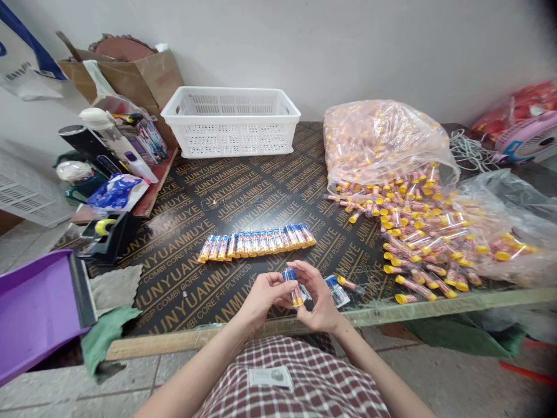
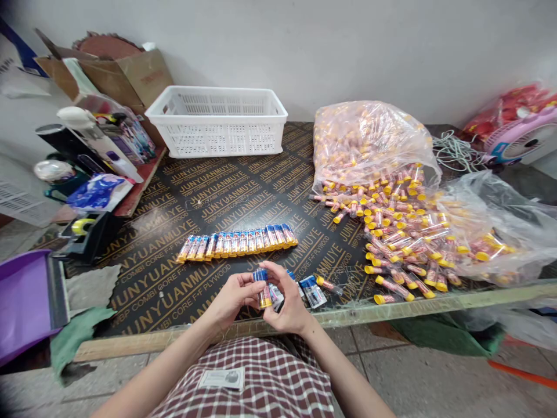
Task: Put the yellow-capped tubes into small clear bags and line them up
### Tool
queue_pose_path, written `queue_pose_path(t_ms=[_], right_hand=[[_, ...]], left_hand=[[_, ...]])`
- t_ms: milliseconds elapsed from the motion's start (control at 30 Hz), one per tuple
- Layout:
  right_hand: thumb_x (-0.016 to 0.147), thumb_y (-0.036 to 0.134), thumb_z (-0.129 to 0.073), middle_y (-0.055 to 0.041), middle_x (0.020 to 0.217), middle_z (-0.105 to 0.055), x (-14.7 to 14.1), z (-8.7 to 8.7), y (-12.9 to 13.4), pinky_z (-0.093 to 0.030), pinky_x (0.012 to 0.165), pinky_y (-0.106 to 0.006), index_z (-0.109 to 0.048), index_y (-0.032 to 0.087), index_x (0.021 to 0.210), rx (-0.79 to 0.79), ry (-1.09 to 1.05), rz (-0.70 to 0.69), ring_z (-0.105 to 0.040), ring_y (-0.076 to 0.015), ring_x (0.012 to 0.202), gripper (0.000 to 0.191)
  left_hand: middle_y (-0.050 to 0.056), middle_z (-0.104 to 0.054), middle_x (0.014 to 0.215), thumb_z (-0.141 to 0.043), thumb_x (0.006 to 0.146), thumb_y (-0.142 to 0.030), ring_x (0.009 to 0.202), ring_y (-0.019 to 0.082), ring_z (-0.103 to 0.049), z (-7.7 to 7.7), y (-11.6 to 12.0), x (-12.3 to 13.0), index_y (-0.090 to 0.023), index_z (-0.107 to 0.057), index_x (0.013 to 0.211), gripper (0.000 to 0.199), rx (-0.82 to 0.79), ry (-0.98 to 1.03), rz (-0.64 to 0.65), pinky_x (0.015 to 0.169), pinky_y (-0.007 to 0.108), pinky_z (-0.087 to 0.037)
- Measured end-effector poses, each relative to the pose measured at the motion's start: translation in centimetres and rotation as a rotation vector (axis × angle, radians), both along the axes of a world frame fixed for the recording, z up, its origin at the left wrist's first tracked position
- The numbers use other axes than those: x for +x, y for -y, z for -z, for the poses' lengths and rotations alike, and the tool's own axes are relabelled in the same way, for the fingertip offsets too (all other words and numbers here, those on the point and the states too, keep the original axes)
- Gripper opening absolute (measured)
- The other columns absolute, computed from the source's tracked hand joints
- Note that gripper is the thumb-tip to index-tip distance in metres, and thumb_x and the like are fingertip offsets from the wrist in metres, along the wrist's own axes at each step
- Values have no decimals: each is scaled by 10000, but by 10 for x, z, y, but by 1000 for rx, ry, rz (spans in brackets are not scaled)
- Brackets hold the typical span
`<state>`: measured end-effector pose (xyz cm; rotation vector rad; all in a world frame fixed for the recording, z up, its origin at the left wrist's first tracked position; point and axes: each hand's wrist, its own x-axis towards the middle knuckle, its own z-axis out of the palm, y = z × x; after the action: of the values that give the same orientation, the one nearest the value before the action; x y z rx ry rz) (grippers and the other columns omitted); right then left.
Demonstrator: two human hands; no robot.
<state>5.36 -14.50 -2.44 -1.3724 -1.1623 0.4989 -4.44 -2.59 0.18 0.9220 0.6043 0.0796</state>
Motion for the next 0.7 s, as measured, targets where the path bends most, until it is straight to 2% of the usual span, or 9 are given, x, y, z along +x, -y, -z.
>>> queue_pose_path(t_ms=[367,500,567,600,700], right_hand=[[571,41,-489,-98,1358,-433,-2,2,0,-424,1024,-423,-285,231,1379,0,-4,3,-467,-258,1228,854],[596,63,-493,-99,1350,-442,5,-2,-3,-424,1015,-419,-289,220,1375,-24,136,11,-474,-254,1217,820],[608,83,-509,-92,1331,-465,18,-7,-12,-385,1034,-438,-322,223,1358,-32,308,59,-463,-261,1219,786],[612,95,-517,-87,1320,-478,27,-10,-19,-350,1050,-456,-339,225,1347,-38,400,94,-455,-267,1222,768],[606,131,-527,-82,1285,-520,55,-14,-49,-206,1088,-518,-375,224,1315,-108,622,175,-444,-286,1218,731]], left_hand=[[64,-658,674,-783,593,-374,550,118,-589,-1,1,0,-72,-648,751,367,1,-8,6,529,224,-476],[68,-658,722,-736,637,-434,590,130,-594,7,-2,0,-92,-637,796,390,25,5,-19,583,251,-480],[69,-658,763,-655,699,-499,648,151,-605,16,-6,1,-114,-634,830,407,154,-8,-68,629,270,-475],[66,-655,764,-622,720,-516,672,163,-605,22,-7,1,-125,-637,834,407,293,-43,-81,642,275,-464],[41,-627,686,-649,695,-514,683,193,-586,42,-9,1,-159,-651,785,367,883,-268,23,634,277,-401]])
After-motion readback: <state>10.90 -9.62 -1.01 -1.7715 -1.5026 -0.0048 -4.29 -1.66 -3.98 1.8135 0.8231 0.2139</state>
